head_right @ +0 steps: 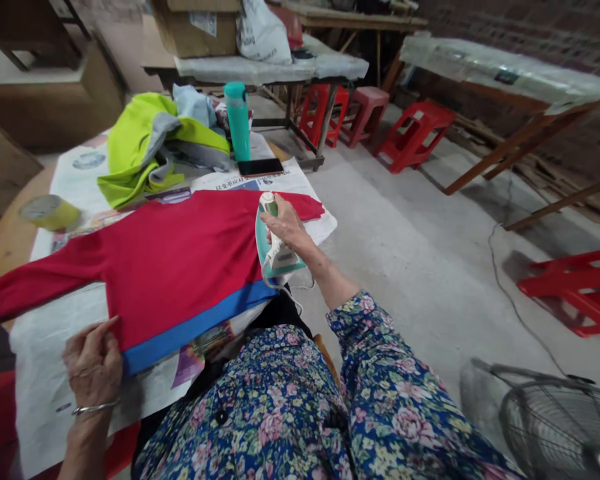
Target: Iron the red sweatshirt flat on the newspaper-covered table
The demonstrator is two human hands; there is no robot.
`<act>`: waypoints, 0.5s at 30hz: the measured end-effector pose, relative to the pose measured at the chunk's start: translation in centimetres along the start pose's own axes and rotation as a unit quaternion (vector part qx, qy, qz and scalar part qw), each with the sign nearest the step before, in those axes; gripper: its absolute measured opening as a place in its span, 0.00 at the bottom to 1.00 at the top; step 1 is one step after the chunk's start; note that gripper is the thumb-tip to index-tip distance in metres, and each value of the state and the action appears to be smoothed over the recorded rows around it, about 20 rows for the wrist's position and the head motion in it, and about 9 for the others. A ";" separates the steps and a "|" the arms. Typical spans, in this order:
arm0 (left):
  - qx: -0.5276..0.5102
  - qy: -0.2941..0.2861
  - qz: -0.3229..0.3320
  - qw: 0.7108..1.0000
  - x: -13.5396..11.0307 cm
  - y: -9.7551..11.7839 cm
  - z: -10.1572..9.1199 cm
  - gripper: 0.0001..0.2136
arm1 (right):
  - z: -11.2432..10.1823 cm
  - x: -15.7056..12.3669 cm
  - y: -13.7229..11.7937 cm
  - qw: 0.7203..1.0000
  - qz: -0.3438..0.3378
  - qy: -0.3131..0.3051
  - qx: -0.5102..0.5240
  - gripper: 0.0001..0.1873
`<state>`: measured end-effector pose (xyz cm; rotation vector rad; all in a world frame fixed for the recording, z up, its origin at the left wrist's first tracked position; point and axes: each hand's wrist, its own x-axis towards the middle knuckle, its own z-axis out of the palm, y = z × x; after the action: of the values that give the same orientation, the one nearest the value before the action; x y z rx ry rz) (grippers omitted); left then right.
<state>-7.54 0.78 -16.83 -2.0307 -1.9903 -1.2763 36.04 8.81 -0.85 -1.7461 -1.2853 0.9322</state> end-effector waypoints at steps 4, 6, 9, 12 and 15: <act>0.001 0.003 0.003 1.000 0.1 -0.5 -0.1 0.13 | 0.7 1.0 -1.1 0.999 -0.025 -0.020 -0.016 0.25; -0.001 0.005 0.009 1.000 0.2 -0.6 -0.3 0.13 | 1.5 1.3 -1.9 0.997 -0.028 -0.066 0.003 0.26; -0.007 -0.002 0.011 1.000 0.3 -0.7 -0.6 0.12 | 2.8 1.5 -3.0 0.992 -0.014 -0.126 0.030 0.30; -0.011 -0.007 0.012 1.000 0.3 -0.5 -0.7 0.12 | 3.5 1.8 -3.4 0.990 -0.009 -0.138 0.030 0.26; -0.013 -0.001 0.015 1.000 0.3 0.0 -0.5 0.12 | 2.6 2.3 -2.6 0.995 -0.014 -0.096 0.025 0.15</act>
<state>-7.86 0.76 -16.31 -2.0660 -1.9479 -1.3010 33.19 11.92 0.05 -1.6276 -1.3924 1.1290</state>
